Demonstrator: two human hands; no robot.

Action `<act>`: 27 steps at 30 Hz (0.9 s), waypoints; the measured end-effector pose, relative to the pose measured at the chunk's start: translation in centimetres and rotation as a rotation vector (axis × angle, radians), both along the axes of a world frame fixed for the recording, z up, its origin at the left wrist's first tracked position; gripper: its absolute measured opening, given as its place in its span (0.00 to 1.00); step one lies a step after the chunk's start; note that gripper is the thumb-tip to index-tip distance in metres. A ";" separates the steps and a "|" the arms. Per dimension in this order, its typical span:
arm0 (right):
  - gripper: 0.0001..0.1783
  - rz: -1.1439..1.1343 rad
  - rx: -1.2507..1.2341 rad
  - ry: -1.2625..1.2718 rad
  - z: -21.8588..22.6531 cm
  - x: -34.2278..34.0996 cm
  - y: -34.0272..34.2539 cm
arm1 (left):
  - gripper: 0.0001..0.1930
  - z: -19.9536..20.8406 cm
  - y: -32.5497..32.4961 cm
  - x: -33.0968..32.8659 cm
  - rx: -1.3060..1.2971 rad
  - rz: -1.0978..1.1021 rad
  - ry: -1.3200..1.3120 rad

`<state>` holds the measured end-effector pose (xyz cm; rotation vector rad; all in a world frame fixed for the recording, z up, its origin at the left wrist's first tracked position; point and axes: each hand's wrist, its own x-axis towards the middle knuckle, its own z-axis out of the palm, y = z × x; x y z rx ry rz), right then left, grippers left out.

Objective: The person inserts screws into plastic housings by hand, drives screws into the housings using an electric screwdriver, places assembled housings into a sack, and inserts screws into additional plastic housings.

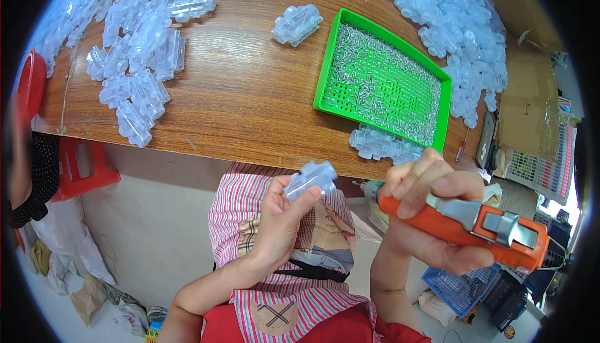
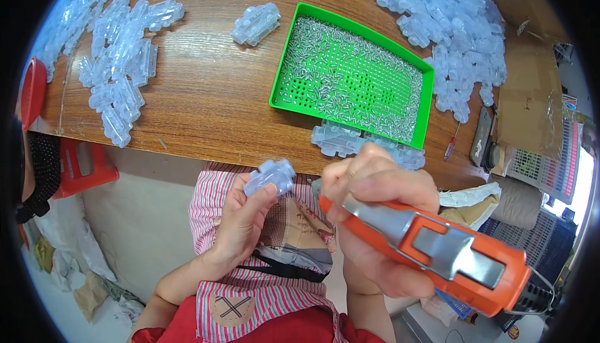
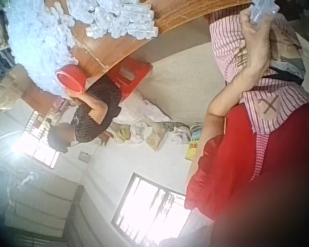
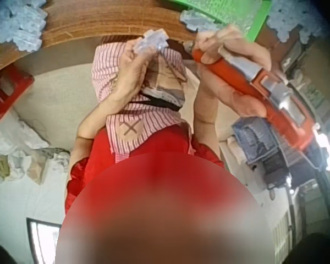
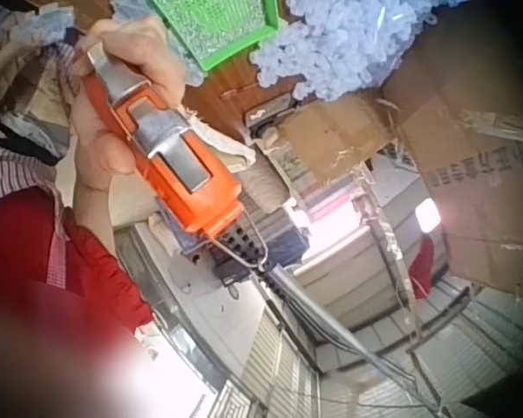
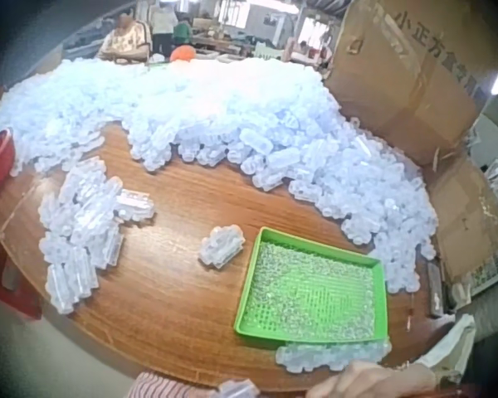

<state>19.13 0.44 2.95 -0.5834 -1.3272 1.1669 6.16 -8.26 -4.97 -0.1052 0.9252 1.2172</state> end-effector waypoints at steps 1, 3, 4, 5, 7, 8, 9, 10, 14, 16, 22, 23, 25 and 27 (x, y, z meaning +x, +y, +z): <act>0.50 0.000 -0.007 -0.008 -0.1 -0.2 -0.1 | 0.15 -0.2 -0.2 0.0 -0.001 -0.004 -0.001; 0.50 0.024 -0.021 -0.018 -0.5 -0.4 -0.2 | 0.15 -0.4 -0.4 -0.2 -0.010 -0.087 0.080; 0.50 0.043 -0.026 -0.006 -0.7 -0.5 -0.2 | 0.15 -0.5 -0.3 -0.1 -0.009 -0.088 0.079; 0.50 0.063 -0.030 0.006 -0.8 -0.6 -0.1 | 0.14 -0.6 0.0 0.0 0.003 -0.111 0.118; 0.50 0.069 -0.042 0.013 -1.0 -0.7 0.0 | 0.14 -0.7 0.2 0.1 0.011 -0.132 0.157; 0.50 0.056 -0.052 0.022 -1.1 -0.8 -0.1 | 0.14 -0.7 0.2 0.2 0.015 -0.141 0.169; 0.50 0.044 -0.066 0.034 -1.3 -1.0 -0.2 | 0.14 -0.7 0.1 0.1 0.015 -0.150 0.183; 0.50 0.045 -0.071 0.035 -1.4 -1.0 -0.1 | 0.14 -0.7 0.1 0.0 0.010 -0.149 0.184; 0.51 0.066 -0.071 0.038 -1.3 -1.1 0.0 | 0.13 -0.7 -0.2 0.3 0.006 -0.149 0.211; 0.50 0.070 -0.081 0.049 -1.5 -1.2 0.0 | 0.14 -0.8 -0.4 0.5 0.025 -0.135 0.222; 0.40 0.057 -0.085 -0.057 -2.3 -1.3 -0.3 | 0.14 -0.7 -0.2 0.5 0.020 -0.140 0.234; 0.40 0.044 -0.071 -0.078 -2.3 -1.5 -0.3 | 0.14 -0.6 -0.1 0.5 0.022 -0.141 0.242; 0.42 0.018 -0.043 -0.120 -1.8 -1.9 -0.4 | 0.14 -0.5 -0.2 0.6 0.017 -0.139 0.248; 0.44 -0.005 -0.016 -0.161 -1.7 -2.3 -0.5 | 0.14 -0.7 -0.2 0.6 0.049 -0.108 0.212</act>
